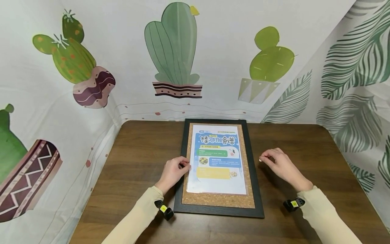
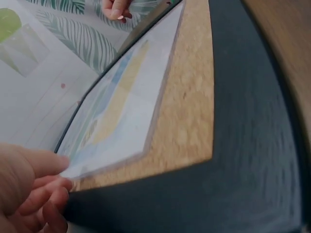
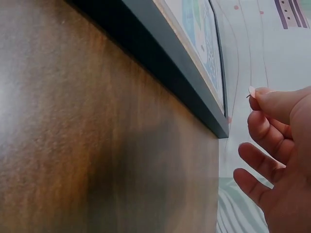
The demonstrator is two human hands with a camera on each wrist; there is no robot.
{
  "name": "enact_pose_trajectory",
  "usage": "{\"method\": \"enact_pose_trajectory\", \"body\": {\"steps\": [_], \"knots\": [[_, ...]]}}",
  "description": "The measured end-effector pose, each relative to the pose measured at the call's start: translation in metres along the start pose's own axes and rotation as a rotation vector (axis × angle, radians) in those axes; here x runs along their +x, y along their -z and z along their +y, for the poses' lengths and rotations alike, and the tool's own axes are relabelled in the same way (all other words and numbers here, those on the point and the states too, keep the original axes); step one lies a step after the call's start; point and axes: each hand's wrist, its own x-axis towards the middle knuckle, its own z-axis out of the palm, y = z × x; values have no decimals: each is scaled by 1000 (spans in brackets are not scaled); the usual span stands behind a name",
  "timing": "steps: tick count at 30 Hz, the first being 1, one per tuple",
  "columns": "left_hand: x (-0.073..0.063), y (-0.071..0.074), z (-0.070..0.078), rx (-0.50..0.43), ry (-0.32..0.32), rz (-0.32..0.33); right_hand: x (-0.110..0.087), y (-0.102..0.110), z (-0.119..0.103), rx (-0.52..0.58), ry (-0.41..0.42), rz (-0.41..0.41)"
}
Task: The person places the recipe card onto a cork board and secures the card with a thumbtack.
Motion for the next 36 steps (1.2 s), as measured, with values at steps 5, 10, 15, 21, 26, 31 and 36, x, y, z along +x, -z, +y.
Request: {"method": "enact_pose_trajectory", "body": {"steps": [5,10,15,21,26,31,36], "knots": [[2,3,-4,22,-71,-49,6,-1,-4,4,22,5],[5,6,-7,33,-114,-98,13,-1,-8,29,29,-26],[10,7,-13,39,-169,-131,23,-4,-10,30,44,-39],[14,9,-19,48,-217,-186,36,-7,-14,39,43,-63],[15,10,-21,65,-238,-209,47,-10,-17,47,53,-65],[17,11,-22,72,-245,-229,58,-13,-21,59,73,-68],[19,11,-23,75,-242,-237,69,-17,-27,58,111,-65]]}}
